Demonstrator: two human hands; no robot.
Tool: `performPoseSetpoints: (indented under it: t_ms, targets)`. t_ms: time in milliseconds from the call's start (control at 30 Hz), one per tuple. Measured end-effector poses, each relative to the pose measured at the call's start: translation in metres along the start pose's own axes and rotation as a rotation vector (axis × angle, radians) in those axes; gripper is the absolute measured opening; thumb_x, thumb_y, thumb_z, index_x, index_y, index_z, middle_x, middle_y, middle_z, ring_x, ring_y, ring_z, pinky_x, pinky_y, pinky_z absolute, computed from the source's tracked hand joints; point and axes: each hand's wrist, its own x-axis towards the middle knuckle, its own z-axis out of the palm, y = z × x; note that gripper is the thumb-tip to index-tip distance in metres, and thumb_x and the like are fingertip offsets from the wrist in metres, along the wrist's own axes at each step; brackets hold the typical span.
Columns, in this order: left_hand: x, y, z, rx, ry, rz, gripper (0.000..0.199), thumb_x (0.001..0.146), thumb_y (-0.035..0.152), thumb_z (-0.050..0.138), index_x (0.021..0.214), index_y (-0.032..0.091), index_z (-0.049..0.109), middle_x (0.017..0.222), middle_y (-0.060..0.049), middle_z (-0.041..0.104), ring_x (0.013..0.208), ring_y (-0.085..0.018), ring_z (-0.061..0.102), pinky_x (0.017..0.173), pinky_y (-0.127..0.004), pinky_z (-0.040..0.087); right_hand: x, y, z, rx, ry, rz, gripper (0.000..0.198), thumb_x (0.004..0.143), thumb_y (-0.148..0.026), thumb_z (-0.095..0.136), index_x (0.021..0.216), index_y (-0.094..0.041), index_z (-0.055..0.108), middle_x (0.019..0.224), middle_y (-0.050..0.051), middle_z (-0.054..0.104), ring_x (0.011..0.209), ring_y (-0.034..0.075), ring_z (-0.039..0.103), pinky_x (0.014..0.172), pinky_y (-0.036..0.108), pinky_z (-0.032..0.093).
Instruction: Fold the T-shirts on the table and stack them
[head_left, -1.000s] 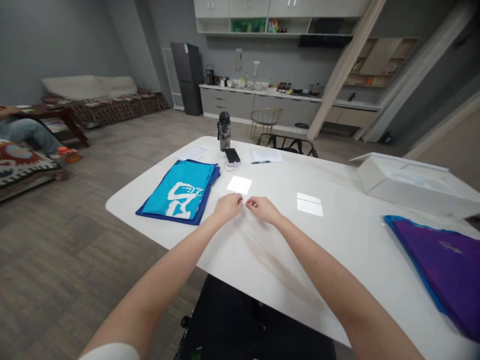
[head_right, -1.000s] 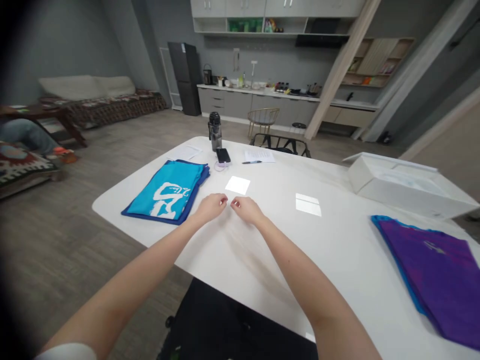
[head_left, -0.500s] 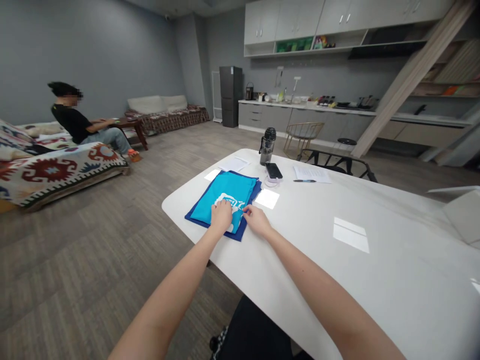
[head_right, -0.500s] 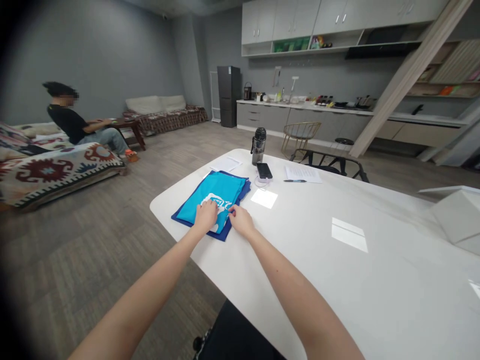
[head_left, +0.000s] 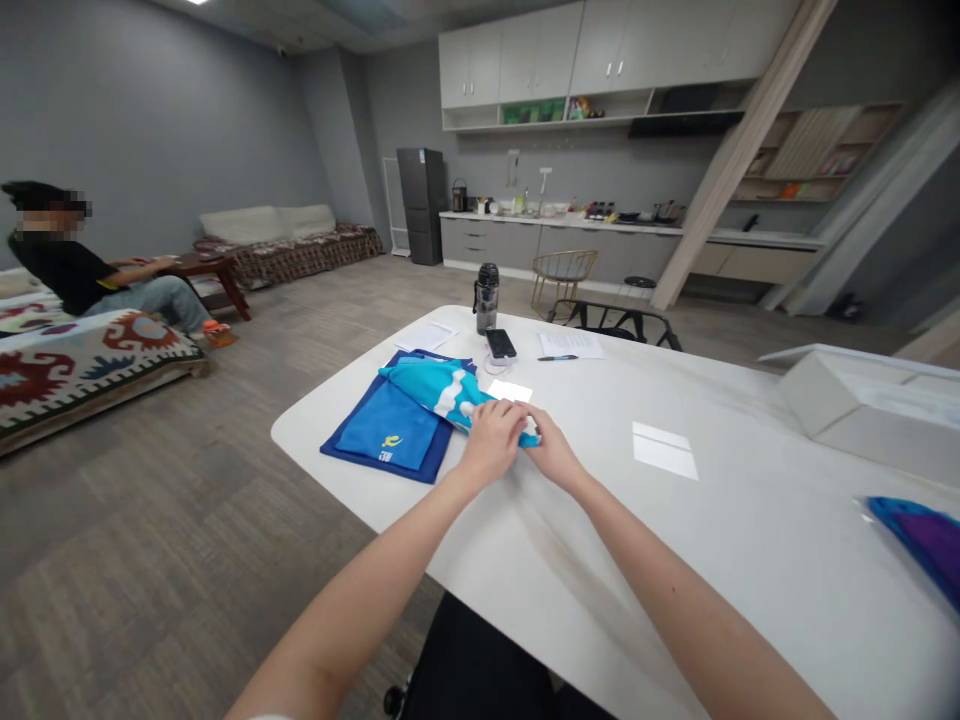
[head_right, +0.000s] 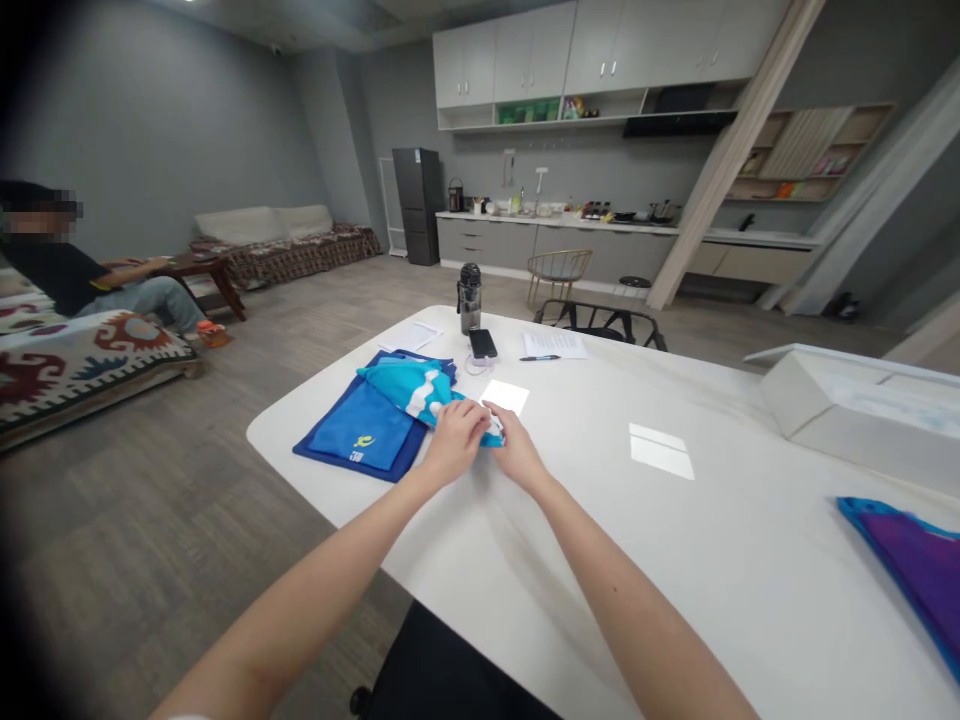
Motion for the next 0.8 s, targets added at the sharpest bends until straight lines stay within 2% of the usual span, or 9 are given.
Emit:
performPoseSetpoints:
  t_ms: [67,167,233,333,467,500,567,633,800]
  targets:
    - [0.007,0.038,0.018,-0.102,-0.017,0.103,0.018,0.104,0.024,0.047,0.106,0.023,0.064,0.107,-0.006,0.067,0.105,-0.023,0.057,0.097,-0.040,0.041,-0.019,0.000,-0.037,-0.019,0.040,0.004,0.046,0.072,-0.017,0.052,0.114,-0.020,0.070,0.111,0.007,0.072,0.104,0.024,0.064,0.094,0.038,0.050]
    - [0.014,0.082,0.040,-0.211,-0.012,0.171,0.019,0.105,0.027,0.047,0.109,0.022,0.065,0.114,-0.007,0.066,0.110,-0.021,0.057,0.102,-0.039,0.039,-0.056,0.004,-0.095,-0.063,0.090,0.107,0.032,0.072,-0.019,0.052,0.097,-0.019,0.071,0.089,0.002,0.072,0.084,0.022,0.064,0.080,0.032,0.050]
    - [0.016,0.099,0.055,-0.233,-0.032,0.158,0.019,0.103,0.031,0.052,0.115,0.023,0.064,0.121,-0.007,0.065,0.115,-0.021,0.057,0.104,-0.039,0.039,-0.085,0.013,-0.130,-0.106,0.149,0.180,0.022,0.074,-0.022,0.052,0.089,-0.019,0.069,0.079,0.000,0.069,0.076,0.020,0.061,0.070,0.029,0.047]
    - [0.011,0.105,0.078,-0.189,-0.163,0.136,0.031,0.096,0.041,0.064,0.123,0.026,0.061,0.125,-0.005,0.064,0.117,-0.024,0.057,0.104,-0.042,0.037,-0.124,0.036,-0.167,-0.199,0.258,0.251,0.019,0.073,-0.023,0.049,0.080,-0.020,0.067,0.077,0.001,0.068,0.077,0.021,0.061,0.069,0.029,0.044]
    - [-0.005,0.101,0.105,-0.101,-0.346,0.173,0.055,0.085,0.057,0.074,0.130,0.029,0.060,0.130,-0.007,0.063,0.121,-0.029,0.055,0.103,-0.046,0.037,-0.159,0.067,-0.183,-0.295,0.335,0.334,0.014,0.070,-0.025,0.049,0.072,-0.021,0.062,0.073,0.001,0.066,0.073,0.021,0.060,0.066,0.029,0.042]
    - [-0.008,0.100,0.109,-0.085,-0.374,0.201,0.053,0.086,0.054,0.073,0.131,0.029,0.060,0.130,-0.006,0.064,0.121,-0.029,0.055,0.102,-0.046,0.036,-0.163,0.071,-0.183,-0.300,0.341,0.354,0.012,0.070,-0.025,0.049,0.070,-0.021,0.060,0.069,0.001,0.064,0.071,0.020,0.059,0.064,0.029,0.041]
    - [-0.013,0.099,0.114,-0.062,-0.410,0.250,0.035,0.094,0.043,0.067,0.126,0.029,0.063,0.126,-0.005,0.067,0.118,-0.027,0.058,0.102,-0.044,0.036,-0.166,0.072,-0.185,-0.305,0.339,0.375,0.010,0.070,-0.025,0.049,0.067,-0.022,0.058,0.067,0.000,0.061,0.068,0.019,0.057,0.063,0.028,0.040]
    - [-0.014,0.096,0.116,-0.053,-0.392,0.243,0.021,0.100,0.032,0.057,0.118,0.028,0.066,0.119,-0.005,0.070,0.113,-0.024,0.061,0.099,-0.042,0.038,-0.165,0.065,-0.189,-0.331,0.346,0.367,0.009,0.071,-0.025,0.049,0.065,-0.022,0.055,0.068,0.000,0.059,0.068,0.019,0.055,0.063,0.029,0.039]
    - [-0.009,0.088,0.110,-0.095,-0.227,0.111,0.025,0.105,0.030,0.046,0.117,0.024,0.068,0.108,-0.007,0.073,0.103,-0.023,0.064,0.092,-0.038,0.042,-0.161,0.040,-0.200,-0.444,0.397,0.257,0.007,0.074,-0.022,0.049,0.073,-0.024,0.056,0.085,0.006,0.064,0.084,0.023,0.057,0.077,0.033,0.044]
